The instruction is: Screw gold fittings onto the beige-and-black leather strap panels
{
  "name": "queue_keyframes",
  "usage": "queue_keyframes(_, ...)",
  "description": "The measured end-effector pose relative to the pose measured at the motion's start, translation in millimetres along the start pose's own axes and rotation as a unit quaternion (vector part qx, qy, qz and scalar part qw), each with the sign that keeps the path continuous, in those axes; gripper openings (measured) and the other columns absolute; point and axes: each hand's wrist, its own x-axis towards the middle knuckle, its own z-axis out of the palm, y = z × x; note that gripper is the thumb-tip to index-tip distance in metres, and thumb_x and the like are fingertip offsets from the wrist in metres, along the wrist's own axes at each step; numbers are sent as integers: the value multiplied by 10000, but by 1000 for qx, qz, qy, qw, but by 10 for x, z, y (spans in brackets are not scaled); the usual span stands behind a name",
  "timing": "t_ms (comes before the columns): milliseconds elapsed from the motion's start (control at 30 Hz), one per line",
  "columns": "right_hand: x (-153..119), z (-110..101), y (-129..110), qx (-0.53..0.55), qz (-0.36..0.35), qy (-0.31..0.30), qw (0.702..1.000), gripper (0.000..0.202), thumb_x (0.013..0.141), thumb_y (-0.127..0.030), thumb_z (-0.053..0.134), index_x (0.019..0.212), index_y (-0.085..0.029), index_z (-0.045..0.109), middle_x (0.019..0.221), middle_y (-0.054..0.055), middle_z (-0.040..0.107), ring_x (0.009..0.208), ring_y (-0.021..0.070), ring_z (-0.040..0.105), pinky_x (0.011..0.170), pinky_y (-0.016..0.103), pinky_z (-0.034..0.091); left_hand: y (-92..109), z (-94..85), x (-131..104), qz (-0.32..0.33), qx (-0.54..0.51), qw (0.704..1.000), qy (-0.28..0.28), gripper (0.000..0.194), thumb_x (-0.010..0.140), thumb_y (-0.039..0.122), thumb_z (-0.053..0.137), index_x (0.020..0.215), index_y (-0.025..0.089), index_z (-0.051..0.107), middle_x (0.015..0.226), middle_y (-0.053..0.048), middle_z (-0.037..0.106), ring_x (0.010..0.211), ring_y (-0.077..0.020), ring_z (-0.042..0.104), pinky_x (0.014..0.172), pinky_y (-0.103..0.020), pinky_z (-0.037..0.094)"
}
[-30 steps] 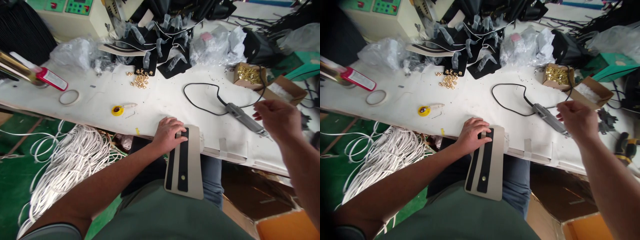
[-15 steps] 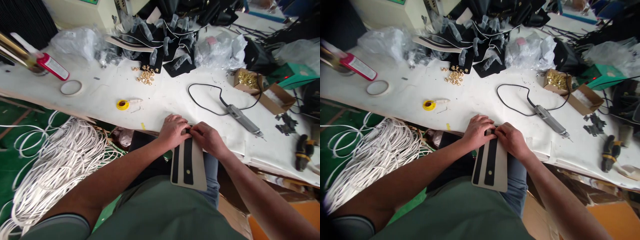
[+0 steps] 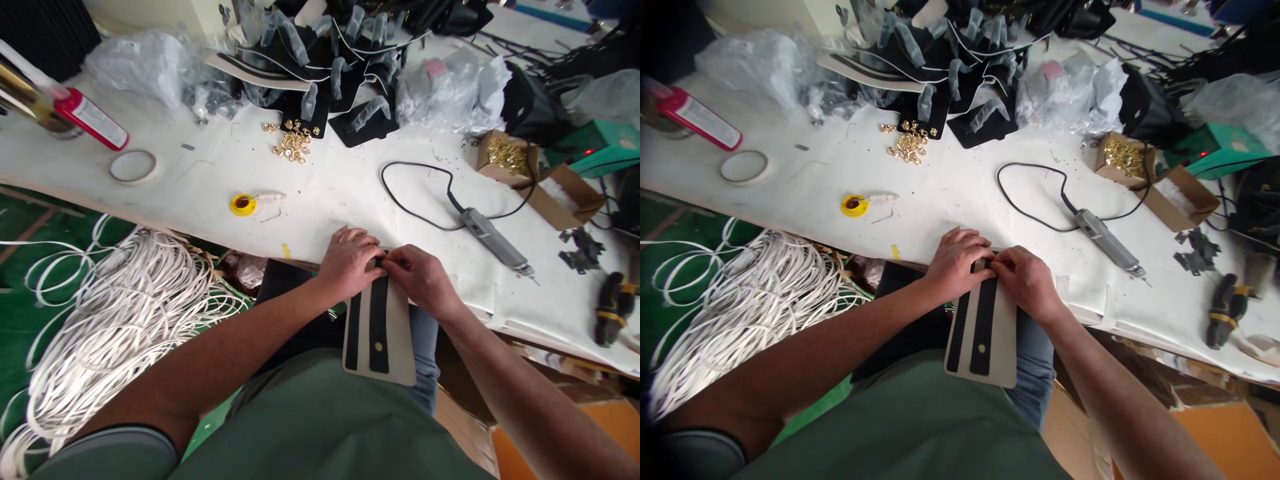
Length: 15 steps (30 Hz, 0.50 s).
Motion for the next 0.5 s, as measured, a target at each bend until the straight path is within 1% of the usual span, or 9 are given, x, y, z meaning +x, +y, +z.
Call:
queue_keyframes(133,104,-41,39,54,85,-50,994,178,851,-397,702,857,-220,722,777,0,715,696,168,609,649,288,433,-12,-3,4,-2,-4,1000,-1,279,857,396,827,1103,279,765,1283,-35,744,1361,-319,535,1247,-568,303)
queue_keyframes(200,184,-78,58,69,101,-85,989,208,813,-419,731,826,-212,734,727,-9,692,665,157,575,619,285,402,-16,-10,5,1,0,1000,-2,285,856,406,832,1097,273,756,1282,-29,746,1361,-317,536,1238,-559,316)
queue_keyframes(300,274,-128,76,86,98,-126,983,243,770,-445,754,784,-203,738,671,-16,652,647,152,539,602,286,376,-14,-20,7,3,8,1000,3,294,853,410,838,1091,264,743,1277,-24,749,1348,-313,547,1229,-545,325)
queue_keyframes(367,284,-142,79,92,88,-130,983,255,771,-456,749,775,-201,739,662,-17,641,647,152,530,606,287,377,-8,-23,9,3,10,1000,6,294,850,405,843,1086,264,740,1269,-23,753,1338,-309,555,1221,-537,333)
queue_keyframes(500,206,-100,77,97,68,-95,988,271,822,-470,713,803,-202,747,687,-14,658,650,152,534,604,289,378,3,-23,15,7,11,1000,10,294,841,395,853,1075,260,738,1257,-23,759,1321,-303,567,1195,-524,356)
